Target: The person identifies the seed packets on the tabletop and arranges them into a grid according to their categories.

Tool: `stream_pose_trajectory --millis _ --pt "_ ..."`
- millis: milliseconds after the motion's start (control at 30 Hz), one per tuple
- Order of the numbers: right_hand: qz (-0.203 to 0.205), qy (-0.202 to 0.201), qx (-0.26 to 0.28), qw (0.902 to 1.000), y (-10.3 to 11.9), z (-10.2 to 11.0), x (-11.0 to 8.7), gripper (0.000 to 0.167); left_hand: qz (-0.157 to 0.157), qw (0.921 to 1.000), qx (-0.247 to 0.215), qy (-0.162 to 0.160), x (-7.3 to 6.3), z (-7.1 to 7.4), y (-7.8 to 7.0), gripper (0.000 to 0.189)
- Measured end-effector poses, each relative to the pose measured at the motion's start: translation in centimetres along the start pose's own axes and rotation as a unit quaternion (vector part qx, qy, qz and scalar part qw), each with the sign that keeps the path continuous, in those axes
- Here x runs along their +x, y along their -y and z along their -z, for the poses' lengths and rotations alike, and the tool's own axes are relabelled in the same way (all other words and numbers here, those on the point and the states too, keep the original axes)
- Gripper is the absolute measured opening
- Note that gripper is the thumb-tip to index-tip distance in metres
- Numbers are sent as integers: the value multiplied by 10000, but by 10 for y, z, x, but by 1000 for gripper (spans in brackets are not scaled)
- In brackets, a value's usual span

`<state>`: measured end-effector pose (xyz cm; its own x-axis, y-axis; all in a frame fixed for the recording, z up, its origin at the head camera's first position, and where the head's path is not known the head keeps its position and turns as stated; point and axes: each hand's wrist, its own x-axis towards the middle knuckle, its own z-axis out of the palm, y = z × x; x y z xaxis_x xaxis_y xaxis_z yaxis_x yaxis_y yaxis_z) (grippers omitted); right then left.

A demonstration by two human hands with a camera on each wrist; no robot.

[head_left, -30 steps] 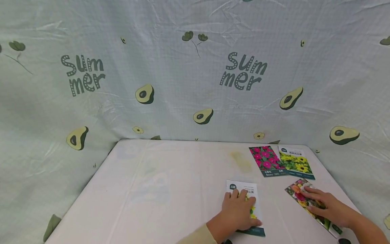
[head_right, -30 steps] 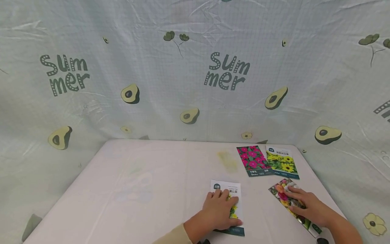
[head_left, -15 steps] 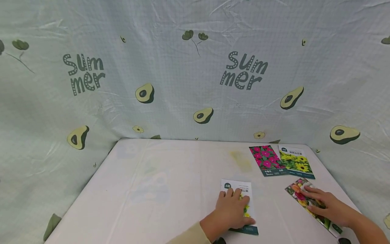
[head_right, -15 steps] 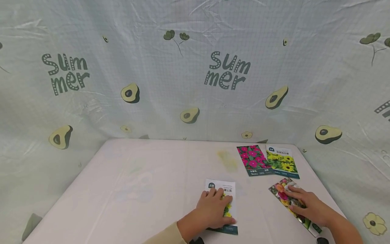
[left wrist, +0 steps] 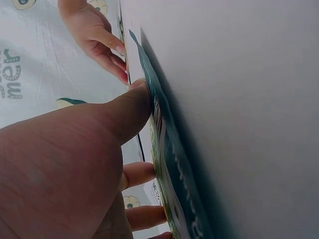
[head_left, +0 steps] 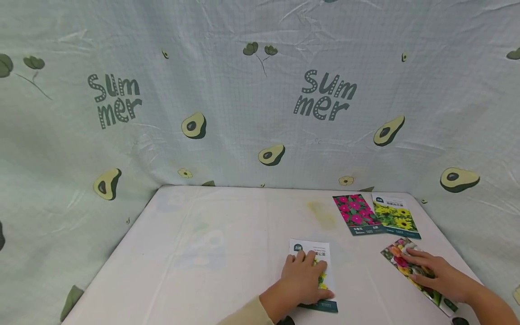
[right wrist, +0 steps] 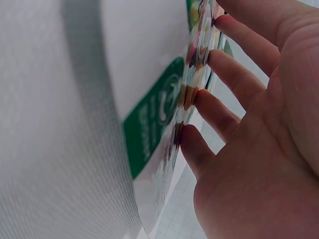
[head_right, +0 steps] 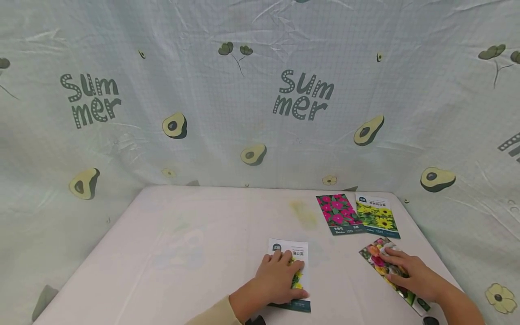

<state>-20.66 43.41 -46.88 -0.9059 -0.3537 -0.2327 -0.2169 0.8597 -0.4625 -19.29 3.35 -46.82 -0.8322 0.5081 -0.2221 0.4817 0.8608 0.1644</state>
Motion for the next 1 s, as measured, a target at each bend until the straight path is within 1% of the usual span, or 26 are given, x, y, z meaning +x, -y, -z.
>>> stream_pose_trajectory --millis 100,333,633,833,1000 --pt "-3 8 26 10000 -1 0 0 62 5 10000 36 -58 -2 0 3 71" --pt "-71 39 63 9999 -1 0 0 64 -21 10000 70 -66 -9 4 11 73" --pt "-184 28 115 9998 -1 -1 0 65 -123 9997 84 -174 -12 0 23 71" --pt "-204 37 120 9997 0 0 0 64 -84 9998 24 -204 -17 1 28 71" --pt "-227 50 136 9996 2 1 1 64 -34 9996 -15 -291 -20 0 34 72"
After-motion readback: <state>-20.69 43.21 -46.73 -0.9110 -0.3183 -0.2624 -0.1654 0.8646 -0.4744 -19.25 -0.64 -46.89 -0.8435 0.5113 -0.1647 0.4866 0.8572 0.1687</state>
